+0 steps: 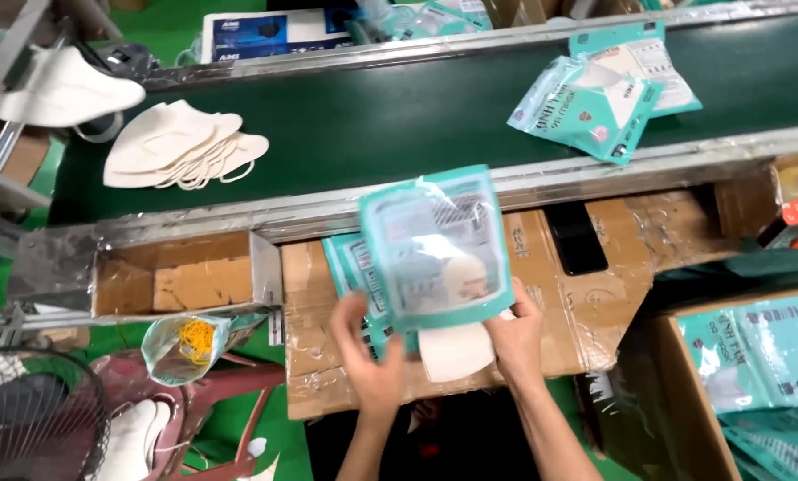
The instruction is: Manually counting and packing protective masks into plastic pouches at a conveyor belt.
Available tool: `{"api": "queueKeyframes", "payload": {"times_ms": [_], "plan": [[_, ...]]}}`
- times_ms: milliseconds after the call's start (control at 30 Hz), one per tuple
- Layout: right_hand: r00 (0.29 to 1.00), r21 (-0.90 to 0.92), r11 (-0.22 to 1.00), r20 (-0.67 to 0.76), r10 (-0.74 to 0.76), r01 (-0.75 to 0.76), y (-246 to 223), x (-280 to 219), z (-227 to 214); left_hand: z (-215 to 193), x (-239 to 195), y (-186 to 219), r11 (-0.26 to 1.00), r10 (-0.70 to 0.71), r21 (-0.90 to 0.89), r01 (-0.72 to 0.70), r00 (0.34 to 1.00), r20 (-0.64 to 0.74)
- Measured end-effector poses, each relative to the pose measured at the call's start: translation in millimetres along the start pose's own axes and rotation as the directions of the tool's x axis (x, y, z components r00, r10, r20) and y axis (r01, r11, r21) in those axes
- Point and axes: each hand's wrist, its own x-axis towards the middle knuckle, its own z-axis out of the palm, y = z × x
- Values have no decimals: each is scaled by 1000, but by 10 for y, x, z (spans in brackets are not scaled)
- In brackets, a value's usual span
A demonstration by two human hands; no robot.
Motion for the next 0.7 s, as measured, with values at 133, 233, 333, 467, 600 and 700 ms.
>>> {"api": "queueKeyframes", "payload": {"times_ms": [133,233,333,467,600,700], "plan": [[995,-147,989,98,3,11,247,-51,11,155,-273,-168,567,-717,-517,641,694,74],[994,-53,993,-45,103,-105,418,-80,97,412,-442,-170,747,-617,-331,577,787,-22],[900,378,817,145,412,-435,518,-270,-13,406,-416,-154,779,-607,-306,548,782,-143],[737,482,557,465,492,-676,737,-451,-178,361,-385,-63,660,-726,-403,634,676,-125],[823,505,650,355,444,-569,918,-447,-241,439,-1039,-502,708,-596,-127,695,684,421],[902,306,862,287,322,-404,529,-311,-364,294,-987,-17,925,-349,142,352,645,679]]}}
